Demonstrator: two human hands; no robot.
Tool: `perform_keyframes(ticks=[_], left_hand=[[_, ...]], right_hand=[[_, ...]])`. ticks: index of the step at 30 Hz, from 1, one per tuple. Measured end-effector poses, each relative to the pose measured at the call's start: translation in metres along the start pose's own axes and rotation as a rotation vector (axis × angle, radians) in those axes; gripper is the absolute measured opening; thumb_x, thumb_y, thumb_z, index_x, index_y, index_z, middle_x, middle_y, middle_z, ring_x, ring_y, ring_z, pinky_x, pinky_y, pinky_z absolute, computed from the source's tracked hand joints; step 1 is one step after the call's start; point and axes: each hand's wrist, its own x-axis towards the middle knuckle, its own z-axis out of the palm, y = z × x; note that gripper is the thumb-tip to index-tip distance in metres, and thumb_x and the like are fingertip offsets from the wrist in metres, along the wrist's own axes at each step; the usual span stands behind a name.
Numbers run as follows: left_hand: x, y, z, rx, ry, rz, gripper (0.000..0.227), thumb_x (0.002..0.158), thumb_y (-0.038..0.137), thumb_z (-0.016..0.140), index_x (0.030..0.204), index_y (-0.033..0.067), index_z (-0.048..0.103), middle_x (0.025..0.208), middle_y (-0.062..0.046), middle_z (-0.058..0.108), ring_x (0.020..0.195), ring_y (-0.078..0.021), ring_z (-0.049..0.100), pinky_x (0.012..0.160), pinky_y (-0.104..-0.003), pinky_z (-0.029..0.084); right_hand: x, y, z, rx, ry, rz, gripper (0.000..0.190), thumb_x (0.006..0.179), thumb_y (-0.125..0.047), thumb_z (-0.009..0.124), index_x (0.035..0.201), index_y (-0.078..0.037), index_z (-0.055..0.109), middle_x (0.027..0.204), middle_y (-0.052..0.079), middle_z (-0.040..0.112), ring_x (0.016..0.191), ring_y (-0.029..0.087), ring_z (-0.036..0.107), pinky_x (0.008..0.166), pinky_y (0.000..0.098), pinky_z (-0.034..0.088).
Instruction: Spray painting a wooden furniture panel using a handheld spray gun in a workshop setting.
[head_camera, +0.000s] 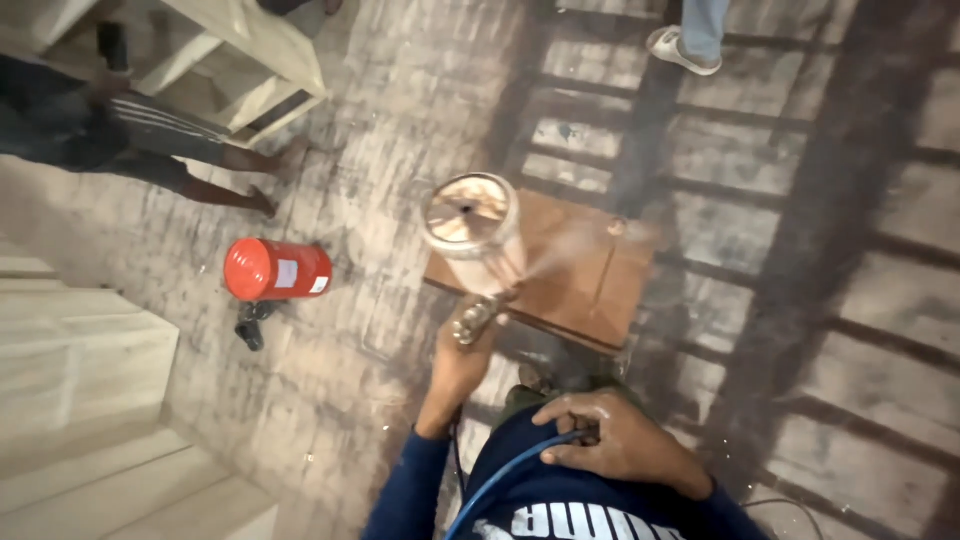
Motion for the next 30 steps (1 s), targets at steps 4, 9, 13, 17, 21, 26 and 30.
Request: perform_keyframes(ticks=[4, 9, 13, 17, 21, 26, 30], left_hand=[[0.007, -0.044, -0.036, 0.116, 0.171, 0.01, 0.028, 0.094, 0.015, 0.072, 0.119, 0.0041, 0.067, 0.105, -0.007, 0.075, 0.096, -0.0132, 0.069, 0.084, -0.03, 0.055], [0.01, -0.031, -0.066, 0.24, 0.366, 0.061, 0.034, 0.095, 0.009, 0.064, 0.128, 0.0027, 0.065, 0.108, -0.008, 0.075, 0.097, -0.0155, 0.069, 0.086, -0.032, 0.054], [0.011, -0.012, -0.058, 0.104, 0.472, -0.198, 0.033, 0.096, 0.012, 0.067, 0.128, 0.0037, 0.064, 0.093, -0.012, 0.072, 0.078, -0.0218, 0.067, 0.072, -0.037, 0.054], [-0.005, -0.035, -0.04, 0.154, 0.288, 0.097, 0.031, 0.094, 0.006, 0.066, 0.125, 0.001, 0.063, 0.102, -0.008, 0.073, 0.093, -0.0151, 0.069, 0.079, -0.033, 0.055], [-0.015, -0.046, -0.002, 0.102, 0.073, 0.154, 0.014, 0.096, 0.006, 0.073, 0.109, 0.003, 0.07, 0.095, -0.006, 0.075, 0.084, -0.0145, 0.07, 0.072, -0.032, 0.057], [-0.022, -0.005, 0.018, -0.248, -0.173, -0.188, 0.023, 0.092, 0.009, 0.076, 0.113, 0.0027, 0.068, 0.091, -0.006, 0.073, 0.077, -0.0128, 0.067, 0.068, -0.032, 0.055], [-0.021, -0.051, -0.007, 0.102, -0.089, 0.04, 0.02, 0.094, 0.012, 0.078, 0.112, 0.0034, 0.074, 0.095, -0.006, 0.078, 0.08, -0.0128, 0.071, 0.069, -0.031, 0.057]], right_hand=[[0.006, 0.007, -0.007, -0.012, -0.04, 0.026, 0.041, 0.072, -0.022, 0.092, 0.109, -0.01, 0.077, 0.073, 0.001, 0.066, 0.064, 0.009, 0.06, 0.059, 0.0266, 0.05], [0.009, 0.001, -0.013, -0.006, -0.071, -0.025, 0.04, 0.076, -0.023, 0.09, 0.11, -0.01, 0.076, 0.073, 0.001, 0.066, 0.064, 0.009, 0.059, 0.059, 0.027, 0.05], [0.007, -0.003, -0.015, -0.028, -0.047, -0.031, 0.04, 0.075, -0.023, 0.09, 0.111, -0.011, 0.076, 0.073, 0.0, 0.066, 0.065, 0.009, 0.06, 0.059, 0.0269, 0.051], [0.004, -0.01, -0.013, -0.058, -0.043, -0.005, 0.04, 0.073, -0.025, 0.091, 0.108, -0.011, 0.077, 0.074, 0.0, 0.068, 0.065, 0.009, 0.062, 0.06, 0.027, 0.052], [0.007, -0.009, -0.01, -0.046, -0.063, -0.003, 0.04, 0.074, -0.025, 0.09, 0.109, -0.011, 0.077, 0.074, 0.0, 0.068, 0.065, 0.01, 0.061, 0.059, 0.0274, 0.05], [0.006, -0.015, -0.011, -0.075, -0.053, 0.007, 0.041, 0.073, -0.027, 0.091, 0.108, -0.012, 0.077, 0.074, -0.001, 0.068, 0.063, 0.008, 0.062, 0.058, 0.0261, 0.051], [0.009, 0.006, -0.006, -0.039, -0.079, -0.102, 0.041, 0.075, -0.024, 0.091, 0.11, -0.009, 0.075, 0.072, 0.0, 0.066, 0.062, 0.009, 0.059, 0.058, 0.0259, 0.05]])
